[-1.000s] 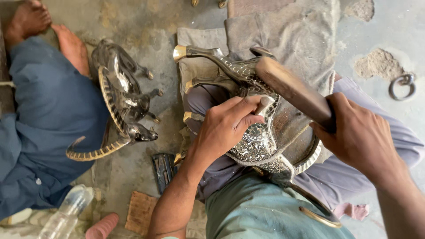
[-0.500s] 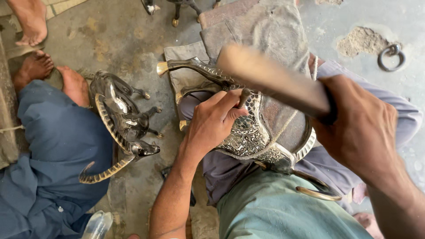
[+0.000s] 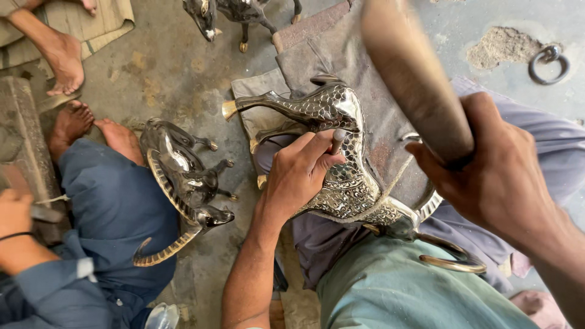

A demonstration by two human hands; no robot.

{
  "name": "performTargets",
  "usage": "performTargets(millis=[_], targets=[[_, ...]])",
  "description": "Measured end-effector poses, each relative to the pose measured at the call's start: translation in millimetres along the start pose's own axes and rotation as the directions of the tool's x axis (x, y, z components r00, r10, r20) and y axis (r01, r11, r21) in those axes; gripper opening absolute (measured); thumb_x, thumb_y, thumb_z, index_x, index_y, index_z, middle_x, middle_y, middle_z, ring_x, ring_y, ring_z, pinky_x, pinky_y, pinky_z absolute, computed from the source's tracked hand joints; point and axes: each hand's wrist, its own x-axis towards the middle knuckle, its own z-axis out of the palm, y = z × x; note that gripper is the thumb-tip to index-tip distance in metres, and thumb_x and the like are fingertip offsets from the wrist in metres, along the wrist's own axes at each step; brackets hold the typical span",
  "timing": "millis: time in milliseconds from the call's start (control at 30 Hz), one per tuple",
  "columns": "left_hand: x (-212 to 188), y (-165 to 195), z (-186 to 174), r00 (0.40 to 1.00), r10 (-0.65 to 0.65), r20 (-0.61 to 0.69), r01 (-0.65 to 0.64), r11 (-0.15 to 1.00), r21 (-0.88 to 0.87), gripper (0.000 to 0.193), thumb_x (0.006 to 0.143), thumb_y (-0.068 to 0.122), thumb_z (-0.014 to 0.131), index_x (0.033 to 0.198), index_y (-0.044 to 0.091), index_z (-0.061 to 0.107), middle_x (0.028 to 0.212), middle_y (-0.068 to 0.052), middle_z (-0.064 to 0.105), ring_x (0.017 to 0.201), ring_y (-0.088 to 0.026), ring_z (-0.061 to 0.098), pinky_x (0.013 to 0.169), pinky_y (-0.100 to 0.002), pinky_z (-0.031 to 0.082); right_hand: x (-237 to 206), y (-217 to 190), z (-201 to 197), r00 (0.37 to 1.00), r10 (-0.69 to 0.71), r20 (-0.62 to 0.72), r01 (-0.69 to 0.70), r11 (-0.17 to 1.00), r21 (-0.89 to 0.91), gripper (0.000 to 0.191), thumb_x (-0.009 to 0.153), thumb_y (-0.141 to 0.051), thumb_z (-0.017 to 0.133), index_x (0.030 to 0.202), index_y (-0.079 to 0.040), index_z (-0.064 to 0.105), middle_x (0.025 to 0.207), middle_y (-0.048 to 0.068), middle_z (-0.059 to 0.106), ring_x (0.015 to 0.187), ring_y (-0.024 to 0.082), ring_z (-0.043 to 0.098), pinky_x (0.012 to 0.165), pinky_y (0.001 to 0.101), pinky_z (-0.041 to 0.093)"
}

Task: The person uses a chisel and a wooden mallet to carve intricate scale patterns into a metal animal figurine. They hold the figurine steady with one hand while striking the chisel with the other to create detailed textures on the surface.

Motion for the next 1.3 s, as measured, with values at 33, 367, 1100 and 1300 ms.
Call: performTargets(millis=[33,367,1100,1300], targets=[[0,0,0,1.0,0.006,0.001,-0.006,1.0,0.009,0.032,0.1,0.026,0.071,0.125,0.011,0.057,0.094,-0.009,0.067,0.081,-0.027,0.07,0.067,-0.04,0.053,1,0,0,0.985,0.096,0.143,-0.079,0.99,-0.116,0.034,0.092,-0.023,0.07,0.114,-0.002,0.055,0.085,0.015,0.069,0.062,0.027,0.066,0.056,0.0426,0.053],[4,2,-2,1.0,0.006,0.007,-0.006,1.0,-0.025,0.034,0.099,0.026,0.07,0.127,0.012,0.058,0.094,-0.008,0.068,0.083,-0.026,0.072,0.067,-0.039,0.054,-2,3,3,1.0,-0.001,0.032,0.007,0.985,-0.173,0.033,0.087,-0.014,0.07,0.117,-0.006,0.057,0.089,0.012,0.071,0.069,0.027,0.068,0.061,0.0458,0.053],[11,-4,-1,0.998,0.047,0.052,-0.049,0.998,0.048,0.026,0.1,0.032,0.069,0.117,0.014,0.061,0.096,-0.006,0.072,0.083,-0.022,0.075,0.067,-0.035,0.057,-5,2,-2,0.959,0.213,0.19,-0.19,0.973,-0.132,0.028,0.088,-0.016,0.064,0.113,-0.011,0.054,0.087,0.005,0.067,0.071,0.023,0.07,0.063,0.0413,0.057],[16,5,-5,0.997,0.051,0.065,-0.054,0.998,0.043,0.027,0.099,0.029,0.069,0.118,0.011,0.063,0.093,-0.008,0.071,0.083,-0.024,0.075,0.067,-0.038,0.055,-10,-2,-9,0.962,0.187,0.198,-0.142,0.964,-0.224,0.029,0.087,-0.015,0.065,0.113,-0.014,0.055,0.086,0.003,0.068,0.072,0.023,0.071,0.066,0.0401,0.058]])
